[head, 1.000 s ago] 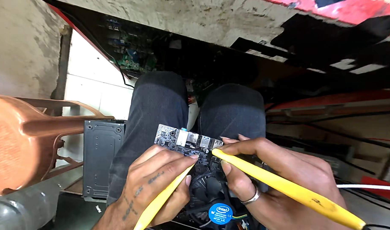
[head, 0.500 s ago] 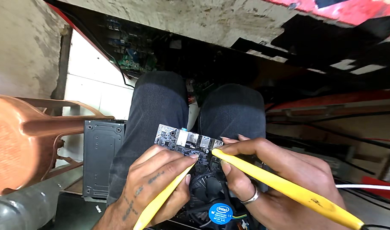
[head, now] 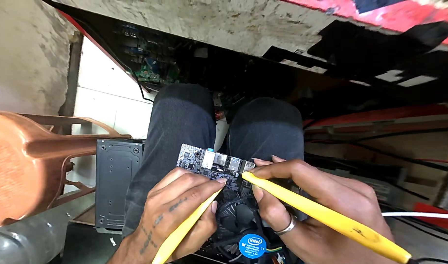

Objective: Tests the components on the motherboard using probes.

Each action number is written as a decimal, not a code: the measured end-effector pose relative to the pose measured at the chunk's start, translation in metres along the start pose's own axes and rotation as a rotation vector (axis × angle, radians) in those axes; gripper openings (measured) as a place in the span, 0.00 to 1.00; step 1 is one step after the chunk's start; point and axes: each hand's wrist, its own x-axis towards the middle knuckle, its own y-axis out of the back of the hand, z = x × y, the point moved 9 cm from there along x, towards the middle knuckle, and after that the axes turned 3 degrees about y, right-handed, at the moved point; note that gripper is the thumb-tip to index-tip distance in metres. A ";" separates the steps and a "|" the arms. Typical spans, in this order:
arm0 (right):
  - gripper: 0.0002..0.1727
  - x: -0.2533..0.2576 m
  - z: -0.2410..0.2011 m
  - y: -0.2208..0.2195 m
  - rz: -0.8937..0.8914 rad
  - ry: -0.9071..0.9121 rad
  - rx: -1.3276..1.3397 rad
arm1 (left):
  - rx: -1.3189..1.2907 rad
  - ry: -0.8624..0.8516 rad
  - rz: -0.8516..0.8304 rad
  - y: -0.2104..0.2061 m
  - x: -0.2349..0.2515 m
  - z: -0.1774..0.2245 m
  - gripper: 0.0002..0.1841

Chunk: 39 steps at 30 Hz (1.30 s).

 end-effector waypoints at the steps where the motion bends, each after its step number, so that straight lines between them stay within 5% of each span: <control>1: 0.13 0.000 0.000 0.000 -0.002 0.002 0.005 | -0.001 -0.001 -0.001 0.000 0.000 0.000 0.14; 39: 0.12 0.000 0.001 0.001 0.013 0.001 0.014 | 0.004 -0.011 -0.006 -0.001 0.000 0.001 0.14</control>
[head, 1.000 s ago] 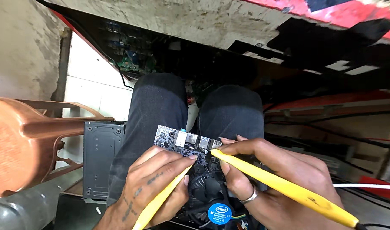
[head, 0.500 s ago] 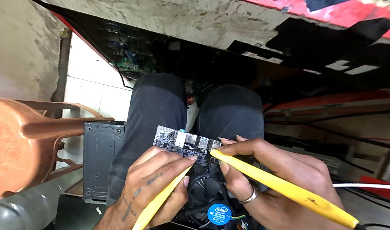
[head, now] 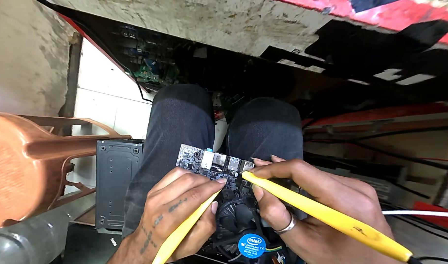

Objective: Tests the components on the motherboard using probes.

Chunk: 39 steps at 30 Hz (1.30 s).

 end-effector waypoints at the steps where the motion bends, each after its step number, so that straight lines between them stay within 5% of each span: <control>1: 0.13 0.000 0.000 0.000 -0.004 0.001 0.003 | 0.003 -0.001 0.000 0.000 0.000 0.000 0.14; 39: 0.10 0.002 0.011 0.001 -0.031 -0.094 0.049 | 0.012 -0.012 -0.007 -0.001 0.000 0.000 0.14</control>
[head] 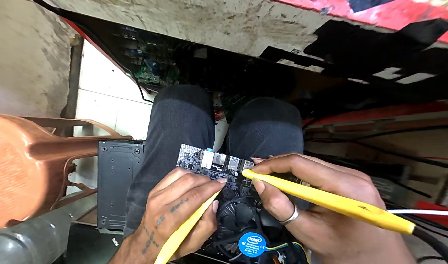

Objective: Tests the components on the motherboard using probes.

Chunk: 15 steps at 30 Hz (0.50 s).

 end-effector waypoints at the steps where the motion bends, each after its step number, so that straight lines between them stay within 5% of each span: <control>1: 0.10 0.000 0.001 0.000 -0.001 -0.004 0.006 | 0.000 0.002 -0.003 0.000 0.000 0.000 0.14; 15: 0.08 -0.001 0.000 0.000 -0.010 -0.042 0.039 | 0.005 0.020 -0.020 0.000 0.000 -0.002 0.15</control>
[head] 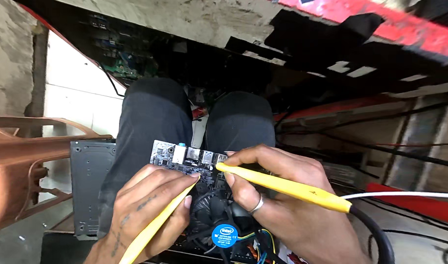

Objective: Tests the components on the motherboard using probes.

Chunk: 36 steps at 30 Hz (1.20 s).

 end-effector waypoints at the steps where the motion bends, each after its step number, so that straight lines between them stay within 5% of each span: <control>1: 0.08 0.000 0.000 0.000 0.001 0.001 0.000 | 0.003 0.000 0.003 0.000 0.000 0.000 0.15; 36: 0.10 -0.007 0.004 0.000 0.080 0.032 0.033 | -0.006 0.011 0.019 0.001 -0.001 -0.002 0.14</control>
